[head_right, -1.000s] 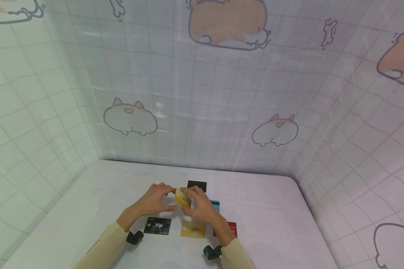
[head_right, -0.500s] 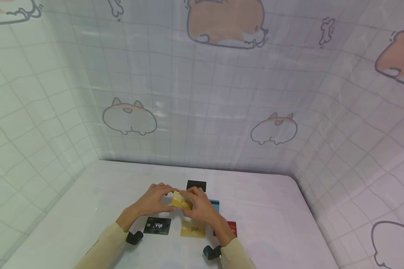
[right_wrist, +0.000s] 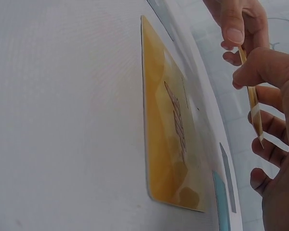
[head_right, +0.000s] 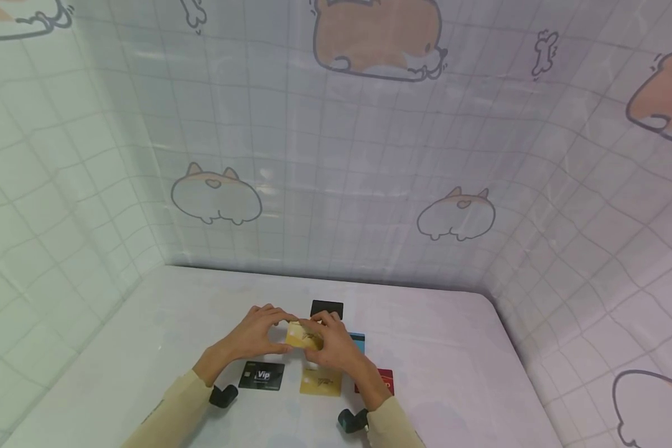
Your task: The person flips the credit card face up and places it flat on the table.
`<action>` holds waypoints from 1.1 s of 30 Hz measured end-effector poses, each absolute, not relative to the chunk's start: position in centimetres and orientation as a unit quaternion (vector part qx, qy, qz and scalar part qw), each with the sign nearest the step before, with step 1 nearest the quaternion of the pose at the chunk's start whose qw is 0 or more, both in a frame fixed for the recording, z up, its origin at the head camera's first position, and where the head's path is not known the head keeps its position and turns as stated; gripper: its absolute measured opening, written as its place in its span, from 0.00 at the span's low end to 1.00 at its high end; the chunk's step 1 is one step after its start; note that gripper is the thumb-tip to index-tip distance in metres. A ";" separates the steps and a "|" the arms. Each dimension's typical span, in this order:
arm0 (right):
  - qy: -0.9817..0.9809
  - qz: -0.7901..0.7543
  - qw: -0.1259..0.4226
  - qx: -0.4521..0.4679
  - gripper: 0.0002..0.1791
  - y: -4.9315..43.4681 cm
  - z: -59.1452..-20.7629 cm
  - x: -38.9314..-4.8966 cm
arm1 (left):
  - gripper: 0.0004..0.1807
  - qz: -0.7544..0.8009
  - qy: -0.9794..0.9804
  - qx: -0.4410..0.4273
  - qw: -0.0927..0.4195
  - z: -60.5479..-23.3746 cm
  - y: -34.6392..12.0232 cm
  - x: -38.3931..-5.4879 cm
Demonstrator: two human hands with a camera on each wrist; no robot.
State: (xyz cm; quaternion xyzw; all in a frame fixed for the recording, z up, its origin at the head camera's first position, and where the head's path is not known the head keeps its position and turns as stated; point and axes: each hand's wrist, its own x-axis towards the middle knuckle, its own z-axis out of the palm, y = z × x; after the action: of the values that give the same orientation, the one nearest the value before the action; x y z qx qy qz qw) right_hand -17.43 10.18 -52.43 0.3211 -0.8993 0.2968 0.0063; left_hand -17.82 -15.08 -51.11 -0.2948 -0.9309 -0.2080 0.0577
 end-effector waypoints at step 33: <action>-0.915 0.261 0.012 0.306 0.32 11.0 -53.6 -19.4 | 0.31 -0.160 -0.953 -0.249 0.066 -51.8 -15.1 -18.8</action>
State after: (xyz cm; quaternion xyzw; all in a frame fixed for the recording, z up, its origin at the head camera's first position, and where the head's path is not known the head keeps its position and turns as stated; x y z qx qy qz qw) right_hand -19.37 10.96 -53.58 0.3060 -0.9154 0.2613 0.0118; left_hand -18.81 -15.14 -51.85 -0.2487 -0.9530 -0.1602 0.0657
